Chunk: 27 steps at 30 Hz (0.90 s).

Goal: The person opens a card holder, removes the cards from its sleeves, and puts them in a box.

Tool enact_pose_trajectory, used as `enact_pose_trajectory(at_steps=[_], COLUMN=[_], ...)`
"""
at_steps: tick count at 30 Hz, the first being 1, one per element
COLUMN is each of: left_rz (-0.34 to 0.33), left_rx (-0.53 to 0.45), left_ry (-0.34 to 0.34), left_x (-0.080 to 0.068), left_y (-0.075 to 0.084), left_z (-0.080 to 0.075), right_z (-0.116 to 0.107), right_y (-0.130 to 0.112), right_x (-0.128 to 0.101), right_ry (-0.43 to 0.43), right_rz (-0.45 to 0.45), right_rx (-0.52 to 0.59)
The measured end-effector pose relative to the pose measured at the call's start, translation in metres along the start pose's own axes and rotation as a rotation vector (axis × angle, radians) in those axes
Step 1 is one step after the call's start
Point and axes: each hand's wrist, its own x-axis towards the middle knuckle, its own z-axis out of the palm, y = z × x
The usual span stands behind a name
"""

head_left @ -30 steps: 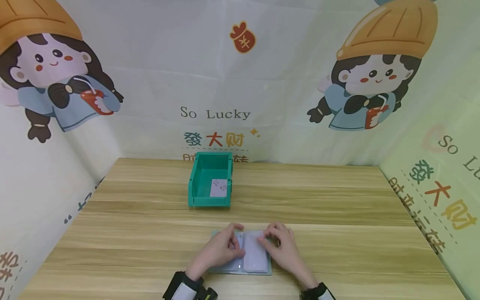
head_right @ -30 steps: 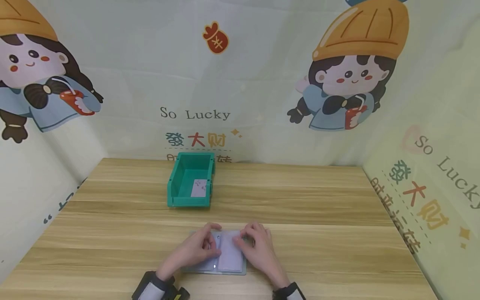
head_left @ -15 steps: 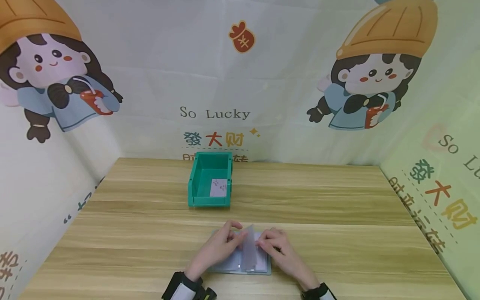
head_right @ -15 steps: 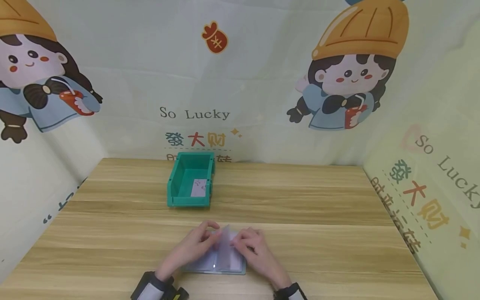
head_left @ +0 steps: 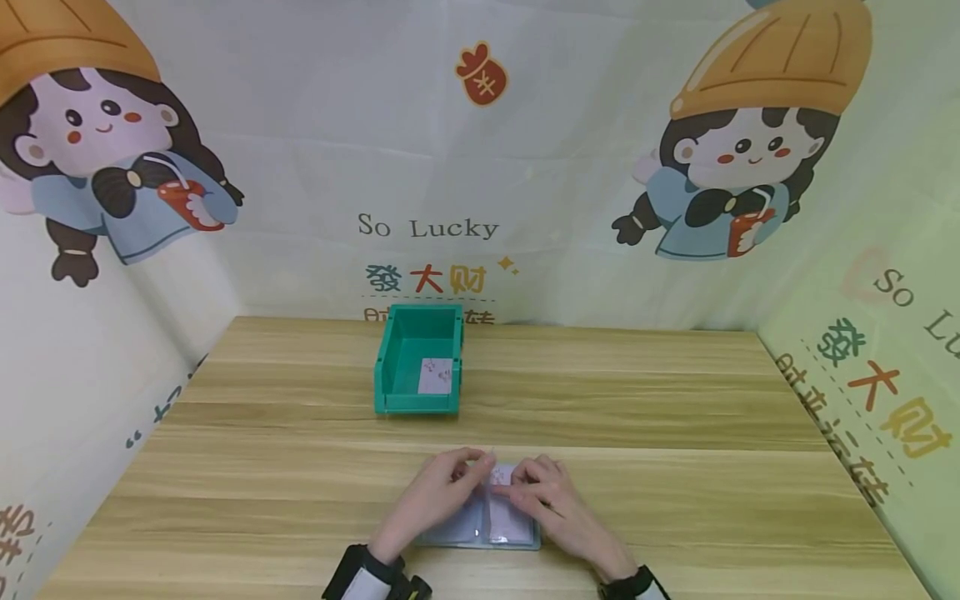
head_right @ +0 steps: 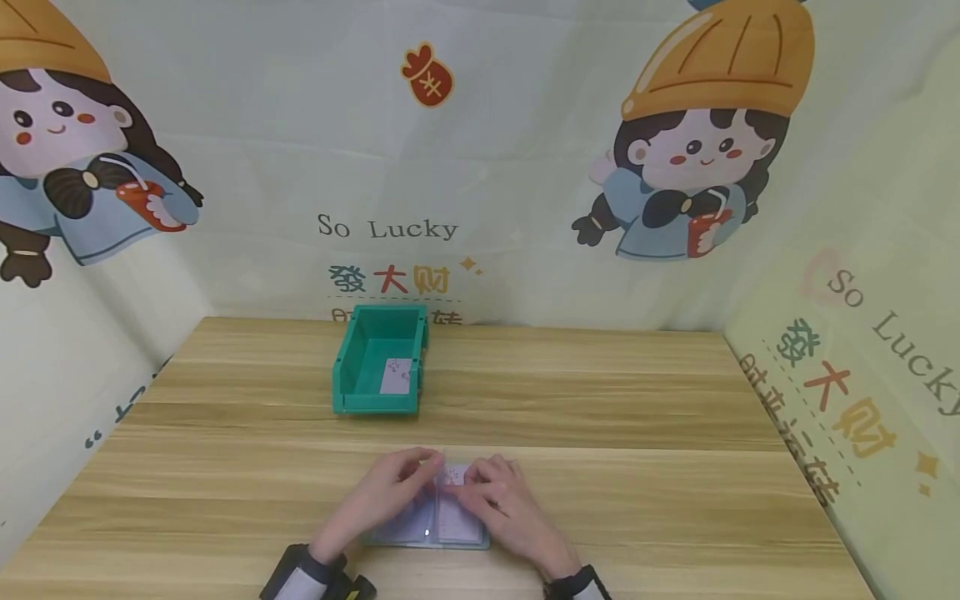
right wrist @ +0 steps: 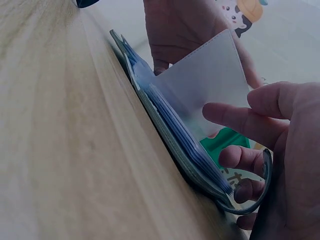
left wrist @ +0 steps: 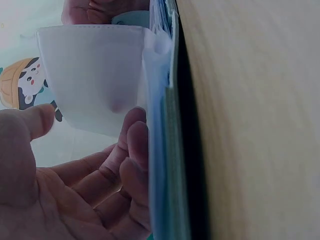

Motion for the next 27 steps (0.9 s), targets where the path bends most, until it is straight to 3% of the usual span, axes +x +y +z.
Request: enact_pose_trajectory(at_steps=[8,14,18,22,27], left_rz=[0.024,0.040,-0.011,-0.062,-0.096], left_rx=[0.040,0.108,0.153,0.193,0.252], left_ry=[0.014,0.081,0.129,0.168,0.187], left_x=[-0.003,-0.001,-0.005,-0.010,-0.010], left_y=[-0.001,-0.009,-0.011,-0.010,-0.009], left_z=[-0.004,-0.012,-0.019,-0.023,-0.022], right_z=[0.003,0.007,0.006,0.004,0.000], right_y=[0.000,0.004,0.003,0.000,-0.003], right_x=[0.001,0.002,0.003,0.004,0.006], right_ry=[-0.006,0.140,0.200,0.172,0.123], right_rz=[-0.007,0.025,0.116,0.246,0.320], right_rx=[-0.004,0.024,-0.020,-0.051,-0.110])
